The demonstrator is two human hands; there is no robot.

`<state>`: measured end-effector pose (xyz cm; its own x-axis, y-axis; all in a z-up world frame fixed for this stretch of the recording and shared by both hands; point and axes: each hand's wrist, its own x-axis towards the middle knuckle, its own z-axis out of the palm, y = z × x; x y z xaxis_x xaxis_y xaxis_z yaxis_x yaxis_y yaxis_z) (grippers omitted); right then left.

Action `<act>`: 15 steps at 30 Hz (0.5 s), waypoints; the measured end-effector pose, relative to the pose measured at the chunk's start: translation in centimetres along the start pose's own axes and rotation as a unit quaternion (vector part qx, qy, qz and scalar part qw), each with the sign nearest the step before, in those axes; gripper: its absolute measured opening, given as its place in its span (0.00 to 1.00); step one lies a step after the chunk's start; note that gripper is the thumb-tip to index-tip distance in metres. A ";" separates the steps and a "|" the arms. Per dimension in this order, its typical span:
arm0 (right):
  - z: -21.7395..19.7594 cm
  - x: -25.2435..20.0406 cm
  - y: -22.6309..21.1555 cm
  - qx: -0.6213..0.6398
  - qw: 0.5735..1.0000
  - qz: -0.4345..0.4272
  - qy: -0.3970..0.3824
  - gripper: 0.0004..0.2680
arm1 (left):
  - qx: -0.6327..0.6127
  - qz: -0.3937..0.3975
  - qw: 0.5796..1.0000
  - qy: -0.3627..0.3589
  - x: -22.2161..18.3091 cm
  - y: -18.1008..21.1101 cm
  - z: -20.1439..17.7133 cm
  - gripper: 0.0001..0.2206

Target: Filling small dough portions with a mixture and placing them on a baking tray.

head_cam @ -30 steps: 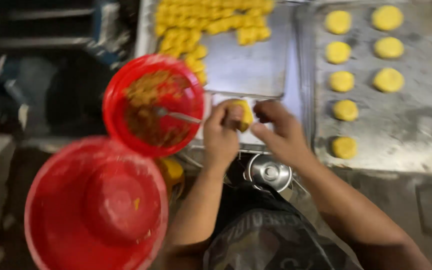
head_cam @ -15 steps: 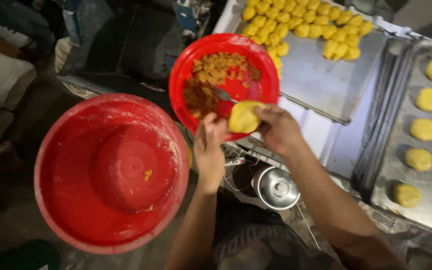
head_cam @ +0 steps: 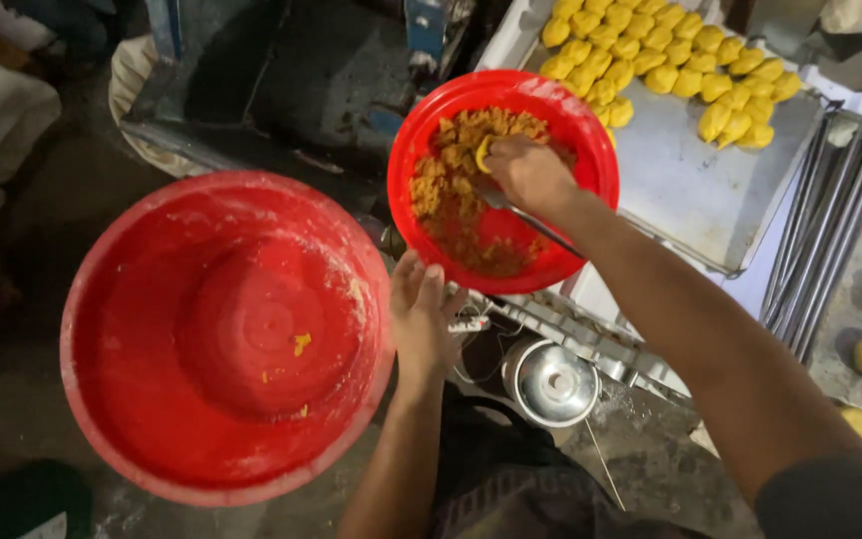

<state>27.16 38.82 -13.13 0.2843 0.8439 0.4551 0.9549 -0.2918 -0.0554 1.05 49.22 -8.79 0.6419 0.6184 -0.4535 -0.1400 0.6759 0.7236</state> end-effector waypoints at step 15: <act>-10.2 -6.0 -3.1 0.667 0.591 0.426 0.155 0.09 | 0.107 0.239 0.965 -0.015 -3.8 2.0 3.7 0.30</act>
<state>21.57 30.04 -6.61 0.8790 0.4631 -0.1136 -0.2469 0.2381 -0.9393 1.13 46.69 -3.67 0.5642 0.8251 -0.0281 -0.2684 0.2155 0.9389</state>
